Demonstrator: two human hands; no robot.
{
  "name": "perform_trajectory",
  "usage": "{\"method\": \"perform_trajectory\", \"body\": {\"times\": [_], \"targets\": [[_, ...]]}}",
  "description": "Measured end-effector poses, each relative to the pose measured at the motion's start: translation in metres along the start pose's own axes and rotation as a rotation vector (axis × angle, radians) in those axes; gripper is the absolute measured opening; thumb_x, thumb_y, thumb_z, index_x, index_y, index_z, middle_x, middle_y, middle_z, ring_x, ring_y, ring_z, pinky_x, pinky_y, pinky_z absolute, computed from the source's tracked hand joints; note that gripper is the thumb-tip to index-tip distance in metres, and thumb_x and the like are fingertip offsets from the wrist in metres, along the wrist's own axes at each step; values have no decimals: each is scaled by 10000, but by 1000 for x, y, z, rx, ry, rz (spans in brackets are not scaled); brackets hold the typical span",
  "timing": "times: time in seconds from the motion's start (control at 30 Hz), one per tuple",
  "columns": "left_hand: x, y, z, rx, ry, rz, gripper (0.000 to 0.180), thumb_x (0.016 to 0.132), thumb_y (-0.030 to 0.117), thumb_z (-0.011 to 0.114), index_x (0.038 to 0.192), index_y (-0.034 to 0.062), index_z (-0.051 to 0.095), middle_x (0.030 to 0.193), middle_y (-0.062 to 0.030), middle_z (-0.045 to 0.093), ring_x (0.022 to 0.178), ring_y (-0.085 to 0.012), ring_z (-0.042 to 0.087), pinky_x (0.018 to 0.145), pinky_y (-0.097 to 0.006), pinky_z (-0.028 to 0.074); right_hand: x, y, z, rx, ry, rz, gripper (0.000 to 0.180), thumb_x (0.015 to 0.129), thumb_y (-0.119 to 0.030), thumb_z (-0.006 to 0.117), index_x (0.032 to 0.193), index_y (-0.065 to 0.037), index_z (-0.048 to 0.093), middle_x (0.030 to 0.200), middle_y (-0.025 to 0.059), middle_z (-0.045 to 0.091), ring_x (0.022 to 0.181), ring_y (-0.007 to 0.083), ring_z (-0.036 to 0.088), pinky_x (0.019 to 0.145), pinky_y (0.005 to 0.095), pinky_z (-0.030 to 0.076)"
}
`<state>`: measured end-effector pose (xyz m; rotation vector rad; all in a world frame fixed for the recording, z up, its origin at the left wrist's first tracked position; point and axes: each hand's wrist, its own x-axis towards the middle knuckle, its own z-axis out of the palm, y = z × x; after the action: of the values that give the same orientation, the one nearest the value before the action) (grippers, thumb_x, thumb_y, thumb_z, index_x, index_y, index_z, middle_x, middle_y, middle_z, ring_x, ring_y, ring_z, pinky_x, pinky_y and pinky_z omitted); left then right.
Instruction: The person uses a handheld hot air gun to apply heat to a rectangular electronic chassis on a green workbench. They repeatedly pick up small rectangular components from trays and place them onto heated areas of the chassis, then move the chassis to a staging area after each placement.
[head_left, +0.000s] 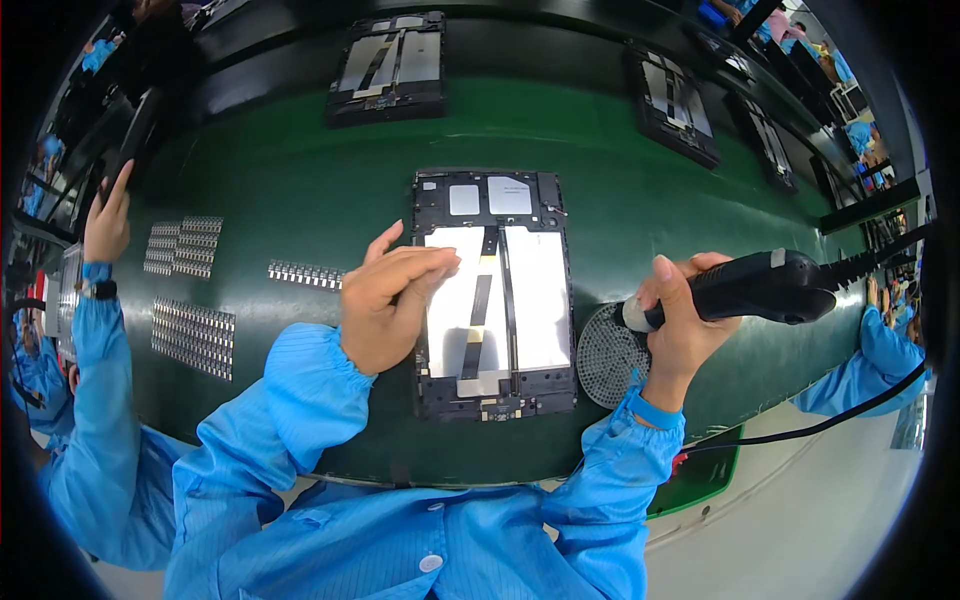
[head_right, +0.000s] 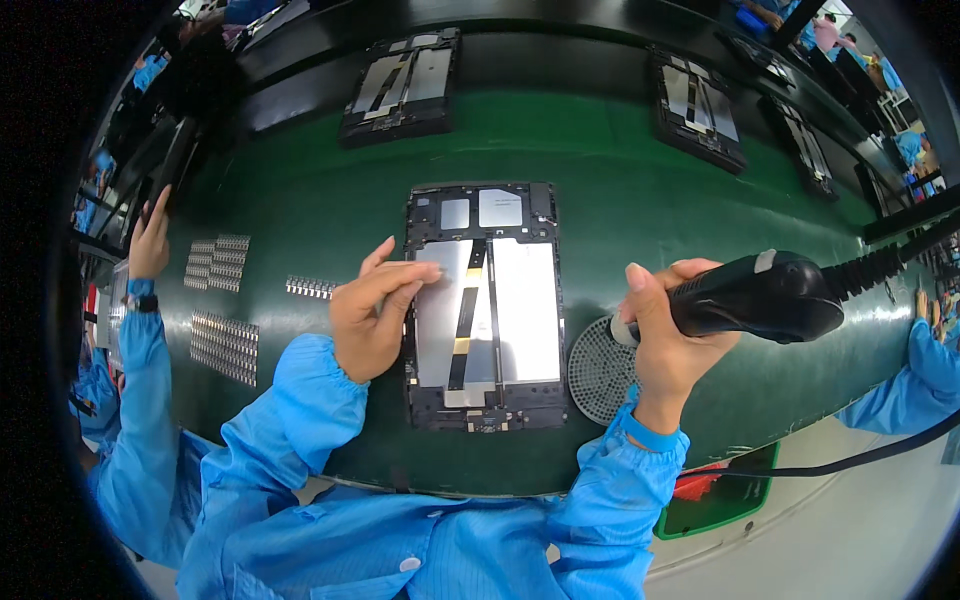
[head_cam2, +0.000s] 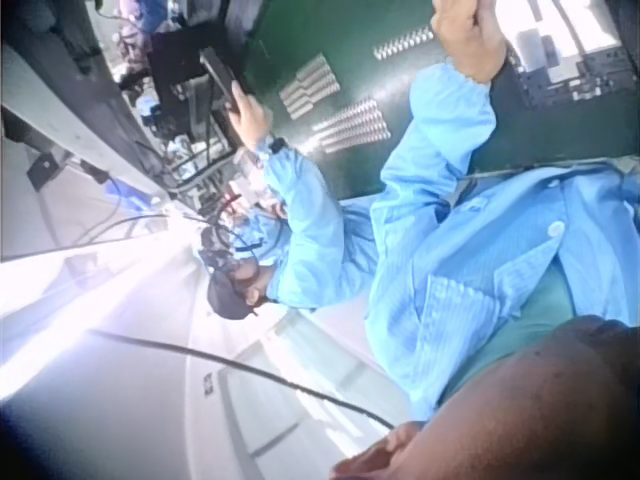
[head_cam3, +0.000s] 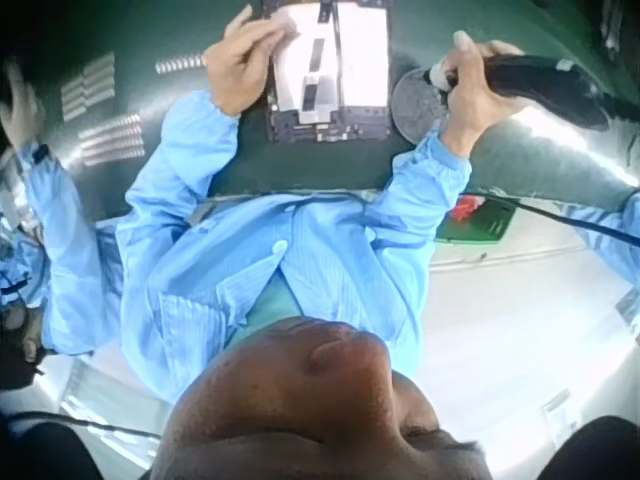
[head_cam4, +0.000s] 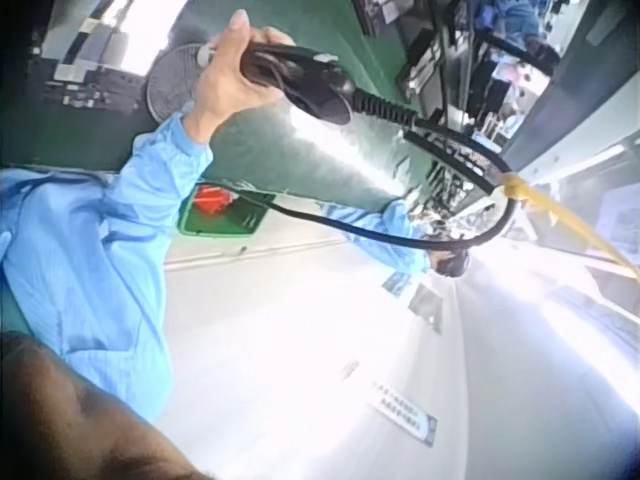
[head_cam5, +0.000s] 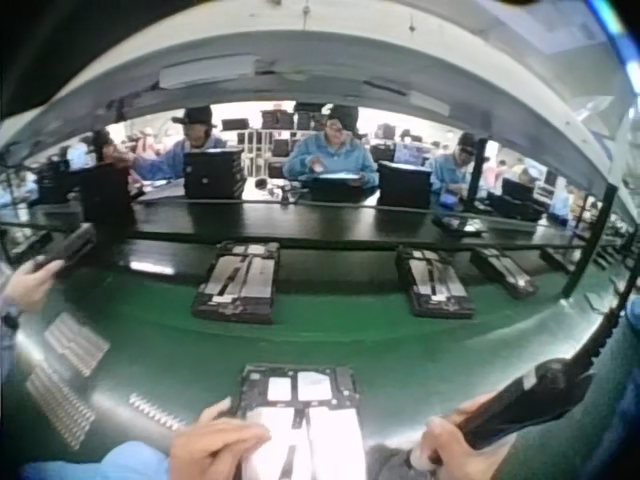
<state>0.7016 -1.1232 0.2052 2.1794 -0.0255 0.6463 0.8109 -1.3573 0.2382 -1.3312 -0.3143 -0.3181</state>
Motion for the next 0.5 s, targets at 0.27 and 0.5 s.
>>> {"method": "perform_trajectory", "body": {"times": [0.27,0.5], "targets": [[0,0,-10,-68,9,-112,126,852,2,576,970,-24,611,928,-110,691,908,-190,654,1017,-406,360,4,3,-10,10,-21,-2,330,712,78,710,940,-21,491,612,53,566,484,113,540,456,231,435],[-11,-27,-43,-28,74,-48,156,744,-53,672,894,-10,665,958,-116,637,887,-184,622,785,-277,501,-14,-15,11,-41,74,-7,362,711,82,674,1003,-12,483,645,62,558,517,121,521,510,263,450]]}}
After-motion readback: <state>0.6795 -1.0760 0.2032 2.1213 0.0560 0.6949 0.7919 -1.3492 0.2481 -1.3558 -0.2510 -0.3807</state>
